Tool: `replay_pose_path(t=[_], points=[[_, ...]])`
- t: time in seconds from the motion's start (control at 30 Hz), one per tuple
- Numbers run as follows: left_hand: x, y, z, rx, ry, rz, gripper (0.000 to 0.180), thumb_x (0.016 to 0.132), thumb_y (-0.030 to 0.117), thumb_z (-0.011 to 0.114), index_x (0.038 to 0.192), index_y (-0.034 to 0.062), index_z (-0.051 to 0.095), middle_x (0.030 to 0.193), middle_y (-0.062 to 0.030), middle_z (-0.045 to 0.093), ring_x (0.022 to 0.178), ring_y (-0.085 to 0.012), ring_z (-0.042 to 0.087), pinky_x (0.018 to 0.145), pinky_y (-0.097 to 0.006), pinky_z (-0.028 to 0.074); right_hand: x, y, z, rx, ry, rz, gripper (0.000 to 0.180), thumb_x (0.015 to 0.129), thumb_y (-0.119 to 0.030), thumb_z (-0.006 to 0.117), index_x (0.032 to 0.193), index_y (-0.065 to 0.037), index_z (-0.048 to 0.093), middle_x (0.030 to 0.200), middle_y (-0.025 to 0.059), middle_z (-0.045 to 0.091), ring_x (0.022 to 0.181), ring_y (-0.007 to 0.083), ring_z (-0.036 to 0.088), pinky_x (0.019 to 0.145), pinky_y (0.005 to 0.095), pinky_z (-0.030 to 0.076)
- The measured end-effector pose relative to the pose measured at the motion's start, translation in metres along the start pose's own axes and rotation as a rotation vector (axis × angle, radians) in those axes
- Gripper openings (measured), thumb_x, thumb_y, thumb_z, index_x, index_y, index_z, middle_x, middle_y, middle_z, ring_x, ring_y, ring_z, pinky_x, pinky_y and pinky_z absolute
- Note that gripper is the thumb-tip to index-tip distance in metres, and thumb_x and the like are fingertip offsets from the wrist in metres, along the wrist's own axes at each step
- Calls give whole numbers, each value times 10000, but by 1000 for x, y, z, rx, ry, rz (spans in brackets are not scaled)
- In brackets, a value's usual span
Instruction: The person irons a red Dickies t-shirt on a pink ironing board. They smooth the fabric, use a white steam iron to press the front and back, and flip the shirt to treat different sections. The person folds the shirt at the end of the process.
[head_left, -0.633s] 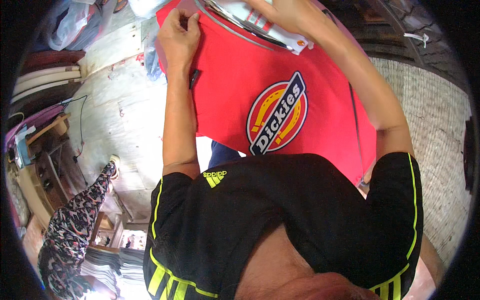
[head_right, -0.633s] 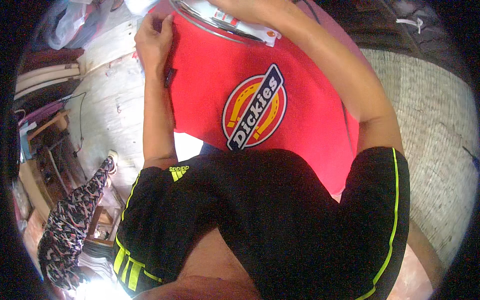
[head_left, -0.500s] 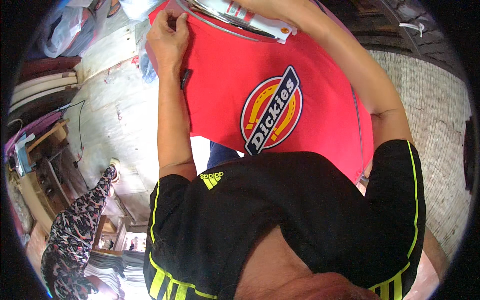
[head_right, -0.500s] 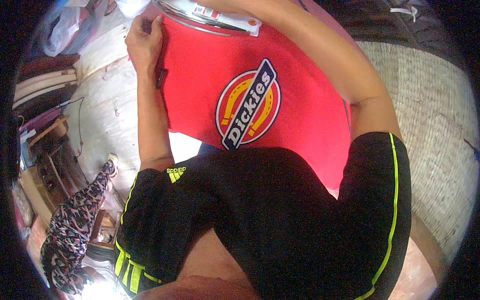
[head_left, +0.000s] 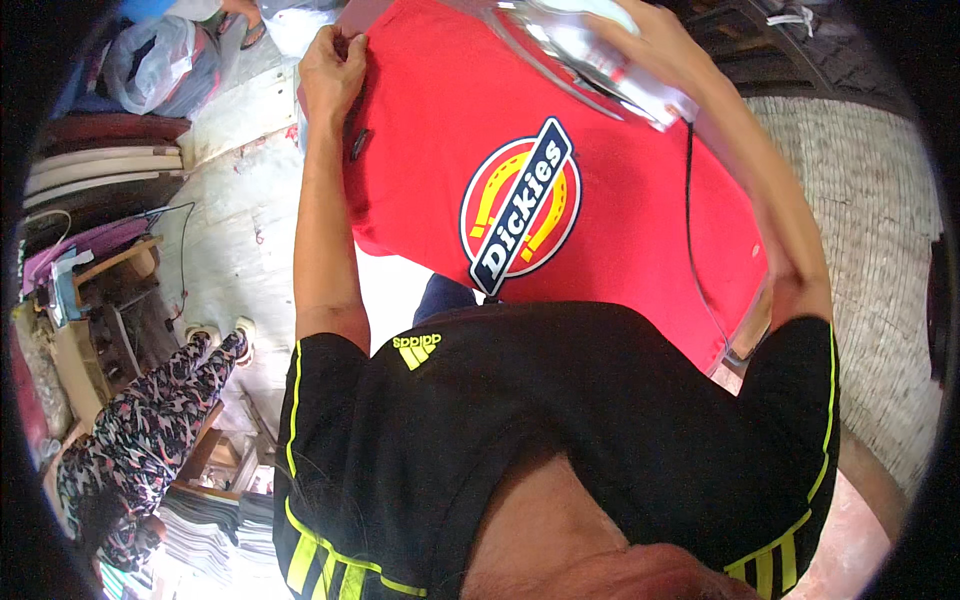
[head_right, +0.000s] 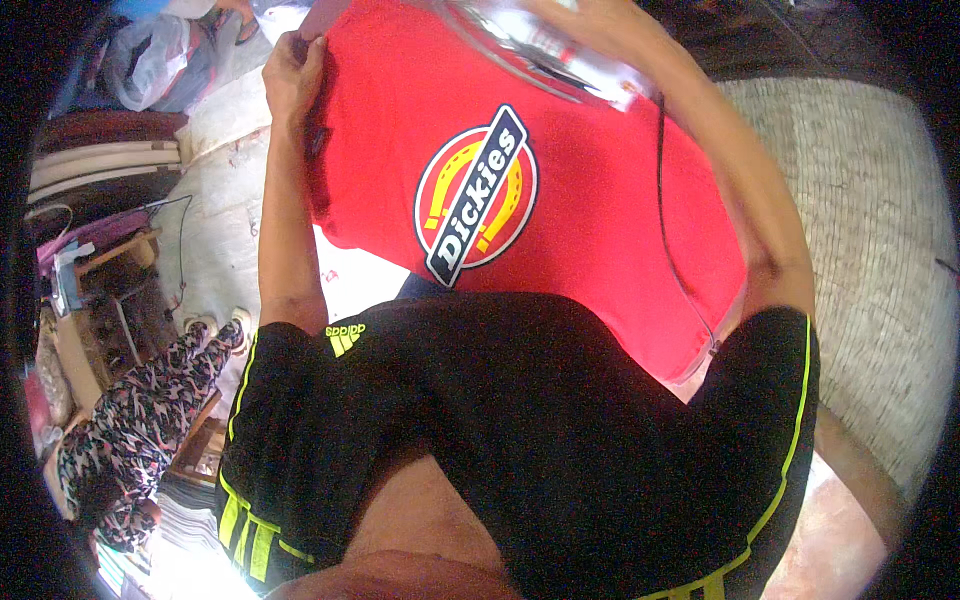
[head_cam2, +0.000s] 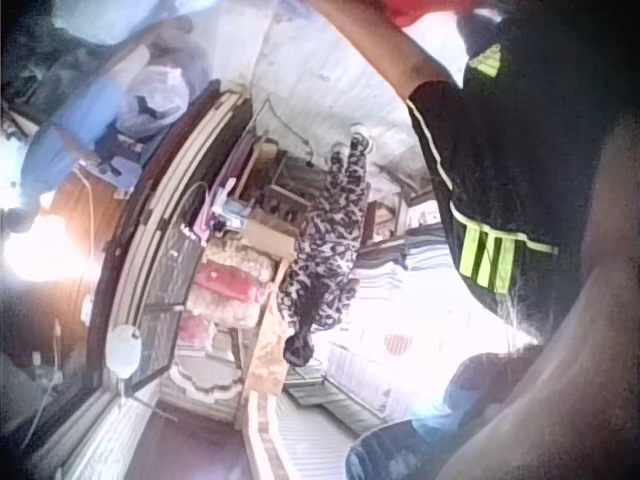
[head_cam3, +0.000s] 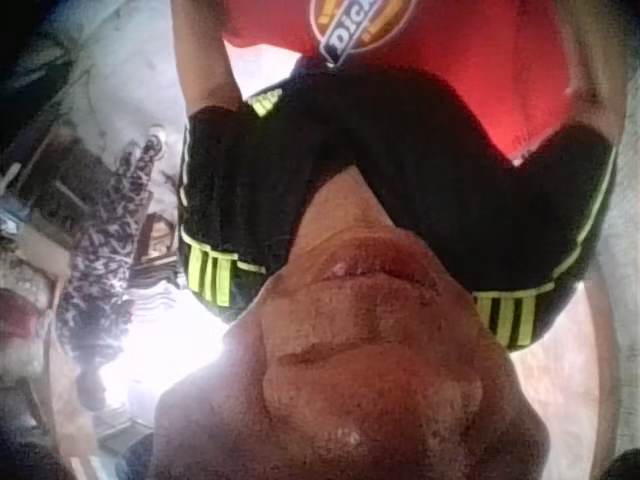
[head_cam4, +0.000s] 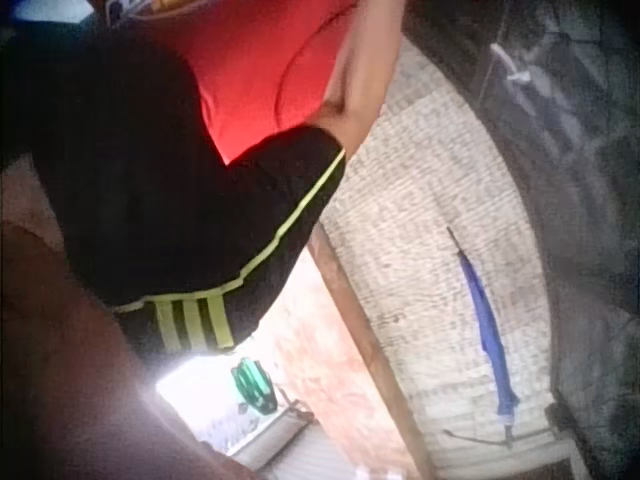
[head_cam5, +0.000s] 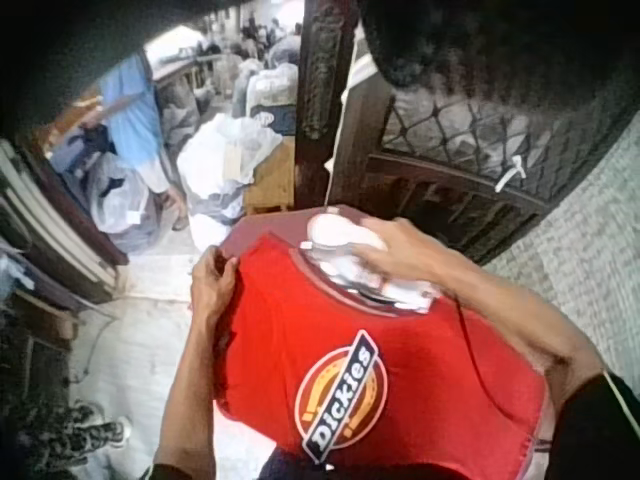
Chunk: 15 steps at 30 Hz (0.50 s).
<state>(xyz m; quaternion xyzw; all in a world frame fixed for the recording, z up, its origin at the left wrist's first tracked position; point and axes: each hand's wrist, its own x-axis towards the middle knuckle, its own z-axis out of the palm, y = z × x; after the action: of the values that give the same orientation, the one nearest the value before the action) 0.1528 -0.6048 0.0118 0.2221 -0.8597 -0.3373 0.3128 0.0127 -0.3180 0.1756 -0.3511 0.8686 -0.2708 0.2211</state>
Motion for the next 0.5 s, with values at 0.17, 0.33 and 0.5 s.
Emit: replay_pose_path(t=[0.17,0.33,0.5], points=[[17,-7,9,-187,-205,-55,360,903,349,677,998,3,691,881,-120,715,798,-217,659,771,-333,519,-191,119,-83,-273,419,334,477,950,-454,595,1185,-43,647,977,146,708,869,197,647,811,342,499],[36,7,3,205,-314,-5,578,861,577,652,1017,24,722,973,-177,725,925,-317,689,822,-408,520,-347,101,-136,-368,460,704,492,971,-431,578,1203,-1,625,910,118,697,790,176,629,724,328,500],[51,13,19,417,-311,73,688,816,689,636,1014,37,727,979,-177,728,948,-343,691,816,-429,523,-384,114,-131,-205,452,750,429,975,-363,599,1188,10,622,892,121,693,804,175,627,749,318,504]])
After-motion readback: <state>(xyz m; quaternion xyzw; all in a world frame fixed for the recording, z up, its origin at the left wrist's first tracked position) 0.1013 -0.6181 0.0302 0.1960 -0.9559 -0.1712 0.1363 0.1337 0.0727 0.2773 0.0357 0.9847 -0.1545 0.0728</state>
